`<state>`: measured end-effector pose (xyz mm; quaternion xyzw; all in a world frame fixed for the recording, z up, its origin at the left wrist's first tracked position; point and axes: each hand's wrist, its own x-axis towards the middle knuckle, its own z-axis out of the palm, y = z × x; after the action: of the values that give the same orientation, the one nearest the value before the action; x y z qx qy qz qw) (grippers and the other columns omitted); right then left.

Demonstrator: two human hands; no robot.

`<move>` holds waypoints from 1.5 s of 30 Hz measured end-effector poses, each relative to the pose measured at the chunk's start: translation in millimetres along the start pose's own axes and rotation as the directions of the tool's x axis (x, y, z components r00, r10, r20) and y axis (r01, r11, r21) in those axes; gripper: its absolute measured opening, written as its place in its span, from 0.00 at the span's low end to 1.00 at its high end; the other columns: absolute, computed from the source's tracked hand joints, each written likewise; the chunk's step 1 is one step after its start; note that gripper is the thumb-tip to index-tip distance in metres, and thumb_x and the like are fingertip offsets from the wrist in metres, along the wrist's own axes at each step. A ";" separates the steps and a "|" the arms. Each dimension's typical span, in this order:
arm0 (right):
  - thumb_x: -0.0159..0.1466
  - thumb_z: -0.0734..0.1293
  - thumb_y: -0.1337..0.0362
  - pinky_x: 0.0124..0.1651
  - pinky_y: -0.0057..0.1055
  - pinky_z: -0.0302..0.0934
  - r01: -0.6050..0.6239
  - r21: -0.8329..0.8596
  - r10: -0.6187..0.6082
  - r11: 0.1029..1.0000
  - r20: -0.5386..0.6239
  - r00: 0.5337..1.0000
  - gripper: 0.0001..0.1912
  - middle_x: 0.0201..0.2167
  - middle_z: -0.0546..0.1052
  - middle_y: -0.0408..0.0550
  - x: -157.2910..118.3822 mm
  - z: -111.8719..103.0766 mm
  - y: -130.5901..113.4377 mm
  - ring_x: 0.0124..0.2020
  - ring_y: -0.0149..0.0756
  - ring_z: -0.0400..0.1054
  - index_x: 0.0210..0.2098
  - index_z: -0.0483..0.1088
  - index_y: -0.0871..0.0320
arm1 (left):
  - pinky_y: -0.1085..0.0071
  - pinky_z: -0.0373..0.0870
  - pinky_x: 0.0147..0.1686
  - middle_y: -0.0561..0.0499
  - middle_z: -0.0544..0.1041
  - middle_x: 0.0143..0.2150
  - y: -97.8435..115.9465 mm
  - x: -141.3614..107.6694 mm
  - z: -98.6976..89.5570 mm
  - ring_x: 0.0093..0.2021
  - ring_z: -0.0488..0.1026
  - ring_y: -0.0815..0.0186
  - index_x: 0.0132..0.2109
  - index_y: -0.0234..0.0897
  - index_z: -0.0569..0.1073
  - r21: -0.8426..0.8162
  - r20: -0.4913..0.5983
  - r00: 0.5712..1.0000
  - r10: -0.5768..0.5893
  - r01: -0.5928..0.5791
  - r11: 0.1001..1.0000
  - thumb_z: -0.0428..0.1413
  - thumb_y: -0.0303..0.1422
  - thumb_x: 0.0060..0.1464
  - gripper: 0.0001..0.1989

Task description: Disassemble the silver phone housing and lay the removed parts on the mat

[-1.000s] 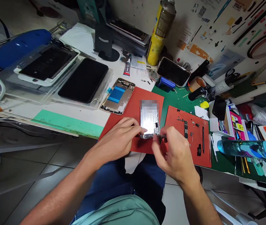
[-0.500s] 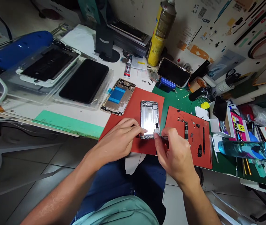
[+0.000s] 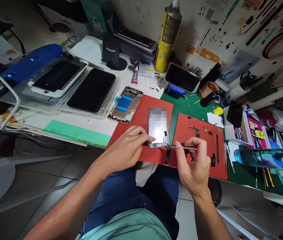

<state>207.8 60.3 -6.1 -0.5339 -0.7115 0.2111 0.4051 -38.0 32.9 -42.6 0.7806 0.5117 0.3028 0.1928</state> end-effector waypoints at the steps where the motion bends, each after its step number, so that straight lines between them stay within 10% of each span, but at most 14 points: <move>1: 0.69 0.75 0.59 0.32 0.29 0.72 -0.060 0.054 0.060 0.997 -0.005 0.998 0.14 0.33 0.74 0.39 -2.0 -0.7 3.2 0.29 0.32 0.76 0.44 0.66 0.52 | 0.59 0.71 0.51 0.45 0.74 0.43 -0.2 0.0 -0.2 0.48 0.69 0.57 0.55 0.34 0.78 -0.004 0.003 1.000 0.000 0.000 1.000 0.48 0.19 0.64 0.19; 33: 0.71 0.73 0.59 0.32 0.30 0.74 0.119 -0.092 -0.117 0.989 0.031 0.993 0.12 0.33 0.80 0.42 -9.5 6.8 -12.3 0.28 0.34 0.78 0.46 0.66 0.52 | 0.57 0.70 0.51 0.46 0.75 0.42 -1.6 -0.3 2.0 0.48 0.69 0.55 0.55 0.36 0.77 -0.016 0.005 1.000 0.021 -0.021 1.000 0.49 0.20 0.63 0.19; 45: 0.68 0.77 0.57 0.30 0.29 0.73 -0.162 0.220 0.174 0.962 -0.034 0.984 0.16 0.29 0.73 0.37 -10.0 9.0 -5.6 0.27 0.33 0.77 0.43 0.65 0.52 | 0.58 0.68 0.51 0.46 0.81 0.46 -1.2 2.8 0.7 0.49 0.70 0.57 0.54 0.37 0.77 -0.042 -0.025 0.994 0.110 -0.111 0.993 0.53 0.35 0.75 0.11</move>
<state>198.4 50.3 -10.7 -0.5505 -0.6253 0.3067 0.4604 -37.5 35.9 -43.1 0.7999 0.4630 0.3331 0.1867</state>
